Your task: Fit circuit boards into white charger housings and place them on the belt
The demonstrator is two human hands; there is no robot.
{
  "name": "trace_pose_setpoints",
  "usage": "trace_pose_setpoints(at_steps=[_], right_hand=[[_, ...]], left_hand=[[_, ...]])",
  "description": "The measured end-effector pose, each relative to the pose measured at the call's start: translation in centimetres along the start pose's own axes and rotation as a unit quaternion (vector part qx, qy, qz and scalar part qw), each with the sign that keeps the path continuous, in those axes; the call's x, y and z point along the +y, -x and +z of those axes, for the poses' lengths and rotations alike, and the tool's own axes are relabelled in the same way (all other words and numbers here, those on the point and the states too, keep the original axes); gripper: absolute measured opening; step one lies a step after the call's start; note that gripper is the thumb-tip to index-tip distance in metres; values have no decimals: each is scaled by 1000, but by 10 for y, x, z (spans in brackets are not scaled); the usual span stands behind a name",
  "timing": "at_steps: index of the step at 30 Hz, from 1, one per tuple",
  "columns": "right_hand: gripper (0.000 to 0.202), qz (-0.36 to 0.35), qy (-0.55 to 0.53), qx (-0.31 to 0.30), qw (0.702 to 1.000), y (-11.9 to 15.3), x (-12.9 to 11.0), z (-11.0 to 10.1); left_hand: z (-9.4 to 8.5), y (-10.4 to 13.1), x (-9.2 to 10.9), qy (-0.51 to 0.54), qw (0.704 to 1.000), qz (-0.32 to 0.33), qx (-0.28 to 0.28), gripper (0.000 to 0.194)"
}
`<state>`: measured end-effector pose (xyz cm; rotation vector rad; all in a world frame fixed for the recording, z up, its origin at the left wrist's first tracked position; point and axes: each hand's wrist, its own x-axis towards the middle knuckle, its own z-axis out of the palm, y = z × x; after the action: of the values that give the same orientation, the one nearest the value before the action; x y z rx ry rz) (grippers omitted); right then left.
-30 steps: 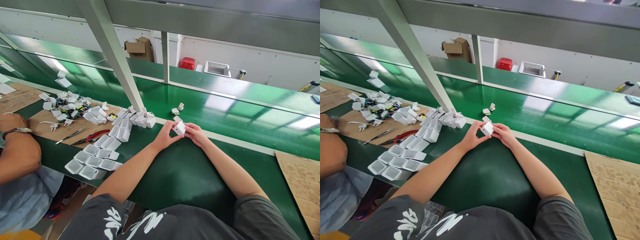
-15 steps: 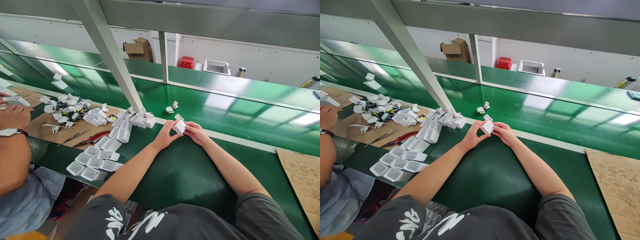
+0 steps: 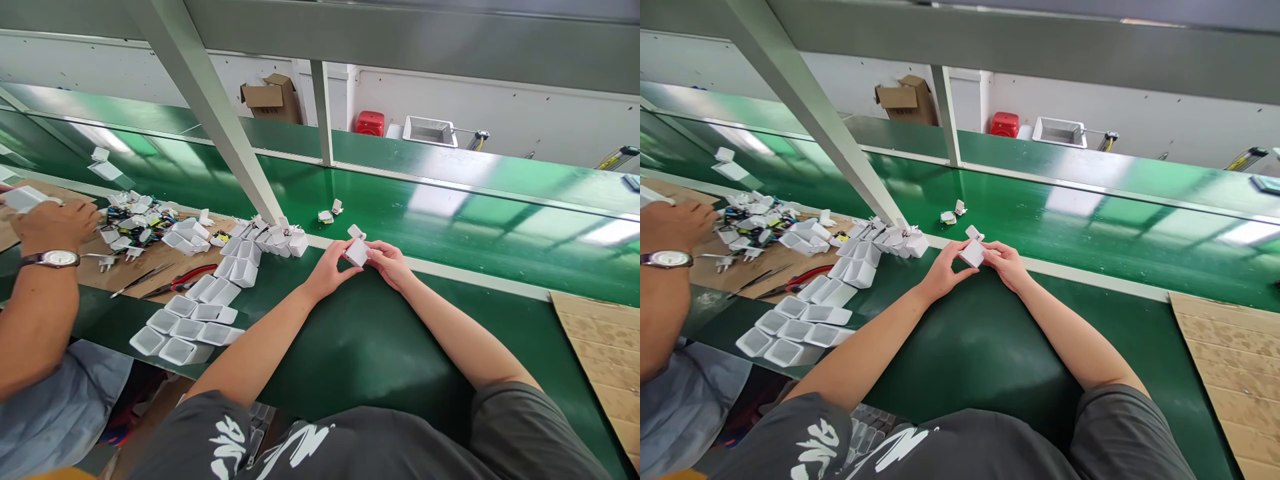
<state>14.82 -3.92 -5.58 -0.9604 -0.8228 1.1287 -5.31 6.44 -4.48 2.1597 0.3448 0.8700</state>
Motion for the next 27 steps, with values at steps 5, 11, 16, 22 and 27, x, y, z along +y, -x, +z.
trace_pose_setpoints(at_steps=[5, 11, 16, 22, 27], right_hand=[[36, -92, 170, 36, 980, 7, 1, 7], [25, -216, 357, -24, 909, 14, 0, 14], [27, -281, 458, -91, 838, 16, 0, 15], [29, -296, 473, -99, 824, 16, 0, 15], [29, -298, 476, -103, 821, 15, 2, 13]], left_hand=[[0, 1, -4, 11, 998, -52, -27, 72], [3, 3, -9, 85, 989, -122, 4, 64], [3, -1, -15, 166, 971, -154, 80, 39], [2, -3, -10, 156, 975, -118, 109, 35], [-2, -1, -10, 115, 984, -111, 80, 37]])
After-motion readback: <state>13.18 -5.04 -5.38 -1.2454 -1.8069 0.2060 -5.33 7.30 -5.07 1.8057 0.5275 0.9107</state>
